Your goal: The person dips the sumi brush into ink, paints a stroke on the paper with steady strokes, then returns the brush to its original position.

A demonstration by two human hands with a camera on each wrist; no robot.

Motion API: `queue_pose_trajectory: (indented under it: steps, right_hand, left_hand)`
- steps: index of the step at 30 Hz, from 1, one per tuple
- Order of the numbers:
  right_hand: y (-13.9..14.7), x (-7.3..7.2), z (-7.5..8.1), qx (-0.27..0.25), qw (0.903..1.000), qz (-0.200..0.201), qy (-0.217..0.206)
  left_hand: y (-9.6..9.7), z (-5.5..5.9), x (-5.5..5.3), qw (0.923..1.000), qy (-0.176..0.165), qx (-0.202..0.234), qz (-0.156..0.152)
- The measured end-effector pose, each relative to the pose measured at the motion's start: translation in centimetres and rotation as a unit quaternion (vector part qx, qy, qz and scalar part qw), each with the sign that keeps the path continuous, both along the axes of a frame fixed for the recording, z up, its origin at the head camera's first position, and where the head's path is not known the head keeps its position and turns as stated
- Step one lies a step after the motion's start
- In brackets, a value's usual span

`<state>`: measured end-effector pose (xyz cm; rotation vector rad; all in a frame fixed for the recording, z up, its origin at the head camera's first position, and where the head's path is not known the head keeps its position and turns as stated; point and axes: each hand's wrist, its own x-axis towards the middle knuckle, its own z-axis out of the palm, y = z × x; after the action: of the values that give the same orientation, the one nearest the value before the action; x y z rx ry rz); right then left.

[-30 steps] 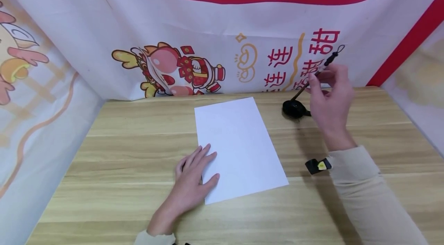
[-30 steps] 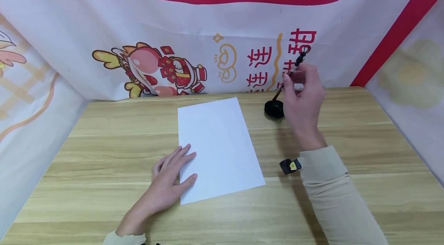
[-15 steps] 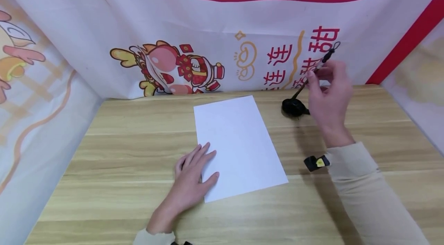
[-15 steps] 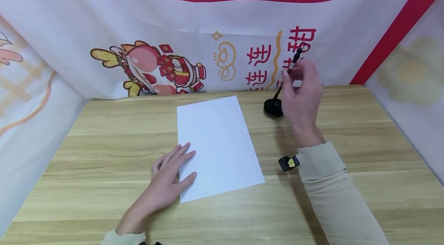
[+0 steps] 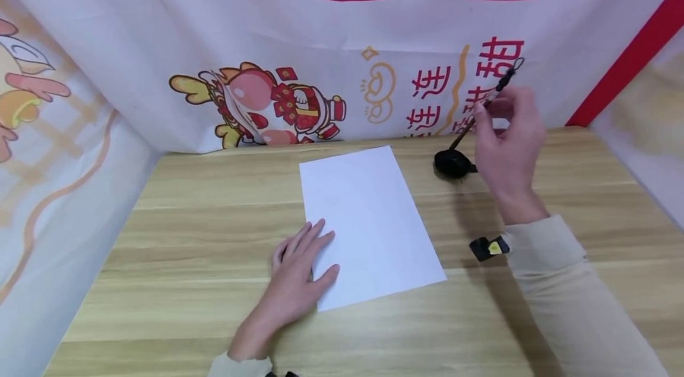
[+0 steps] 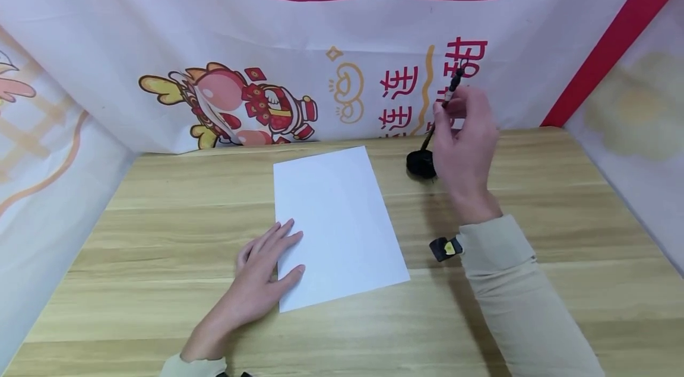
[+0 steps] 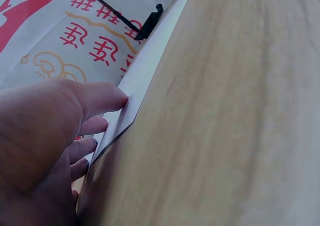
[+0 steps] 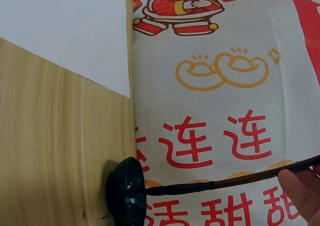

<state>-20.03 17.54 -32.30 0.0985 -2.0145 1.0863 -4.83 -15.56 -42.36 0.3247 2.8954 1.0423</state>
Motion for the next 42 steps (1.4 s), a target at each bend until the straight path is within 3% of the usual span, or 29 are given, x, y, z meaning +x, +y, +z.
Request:
queue_pose_trajectory:
  steps: [7,14,19,25,31,38,42]
  right_hand:
    - [-0.7,0.0,0.5,-0.02,0.9986,0.047,0.011]
    - [-0.6,-0.2,0.6,0.018,0.9992,0.024,0.028]
    - [-0.8,-0.1,0.1,0.026,0.9988,0.041,0.007]
    - [-0.9,0.3,0.9,0.022,0.9974,0.067,0.016]
    - [-0.8,0.3,0.4,0.07,0.9964,0.046,0.015]
    - [-1.3,0.4,0.0,0.06,0.9953,0.074,0.015]
    - [-1.2,0.5,0.5,0.077,0.9946,0.065,0.025]
  left_hand:
    - [-0.2,0.2,0.1,1.0,0.006,0.002,0.002]
    - [-0.2,0.2,0.0,1.0,0.007,0.003,0.003]
    - [-0.1,0.2,0.1,1.0,0.009,0.005,0.002]
    - [-0.1,0.2,0.1,0.9999,0.012,0.003,0.004]
    - [-0.1,0.1,0.1,1.0,0.001,0.003,0.001]
    - [0.0,-0.1,0.0,1.0,0.006,0.005,0.002]
    - [0.0,0.0,0.1,1.0,0.006,0.006,0.002]
